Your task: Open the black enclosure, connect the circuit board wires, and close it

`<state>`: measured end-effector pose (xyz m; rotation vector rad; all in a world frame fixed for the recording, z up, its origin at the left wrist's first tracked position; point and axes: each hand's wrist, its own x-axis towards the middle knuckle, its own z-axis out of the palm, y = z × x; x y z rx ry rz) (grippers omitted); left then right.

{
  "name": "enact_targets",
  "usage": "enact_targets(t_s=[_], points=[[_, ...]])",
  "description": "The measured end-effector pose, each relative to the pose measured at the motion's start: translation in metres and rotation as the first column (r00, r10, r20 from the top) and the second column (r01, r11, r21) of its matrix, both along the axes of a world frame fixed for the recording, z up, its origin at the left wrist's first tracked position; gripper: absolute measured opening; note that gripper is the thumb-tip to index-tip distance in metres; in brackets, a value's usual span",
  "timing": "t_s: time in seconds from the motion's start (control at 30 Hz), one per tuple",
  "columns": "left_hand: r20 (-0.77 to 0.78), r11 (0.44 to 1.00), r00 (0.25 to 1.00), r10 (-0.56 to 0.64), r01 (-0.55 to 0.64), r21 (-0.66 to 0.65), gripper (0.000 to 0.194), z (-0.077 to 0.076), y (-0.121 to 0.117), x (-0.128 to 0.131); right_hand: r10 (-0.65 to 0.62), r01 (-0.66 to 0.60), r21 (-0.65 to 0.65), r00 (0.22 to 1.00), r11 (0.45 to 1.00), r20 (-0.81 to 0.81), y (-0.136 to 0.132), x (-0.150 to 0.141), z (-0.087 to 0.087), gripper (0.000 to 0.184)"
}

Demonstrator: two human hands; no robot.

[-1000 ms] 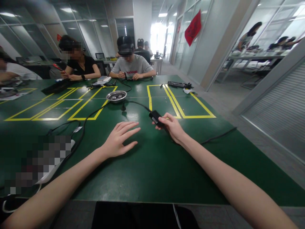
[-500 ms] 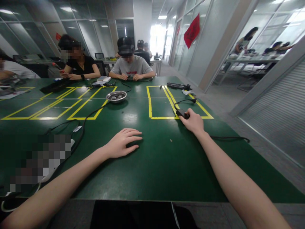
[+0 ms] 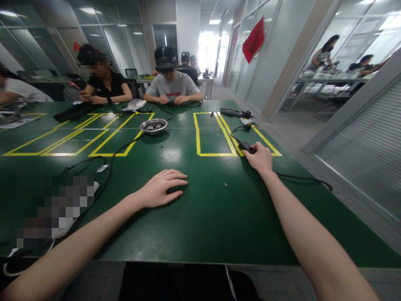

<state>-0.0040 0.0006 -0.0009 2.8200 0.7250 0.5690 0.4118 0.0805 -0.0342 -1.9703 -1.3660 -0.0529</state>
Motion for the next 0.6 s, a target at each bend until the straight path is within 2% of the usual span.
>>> enact_targets(t_s=[0.1, 0.33, 0.47, 0.6], points=[[-0.004, 1.0, 1.0, 0.007, -0.007, -0.013, 0.029, 0.001, 0.0, 0.0, -0.112, 0.112, 0.007, 0.994, 0.994, 0.001, 0.001, 0.003, -0.001, 0.026], [-0.024, 1.0, 1.0, 0.009, -0.01, -0.028, 0.029, 0.0, 0.0, 0.0, -0.078, 0.078, -0.048, 0.997, 0.996, 0.011, -0.002, 0.0, 0.003, 0.023], [-0.021, 0.999, 1.0, 0.015, -0.016, -0.033, 0.028, 0.0, 0.0, 0.0, -0.163, 0.162, -0.037, 0.986, 0.986, -0.032, -0.005, -0.008, 0.006, 0.023], [-0.024, 0.999, 1.0, 0.013, -0.014, -0.036, 0.028, 0.0, 0.0, -0.001, -0.252, 0.251, -0.049, 0.967, 0.967, -0.031, -0.005, -0.009, 0.006, 0.03]])
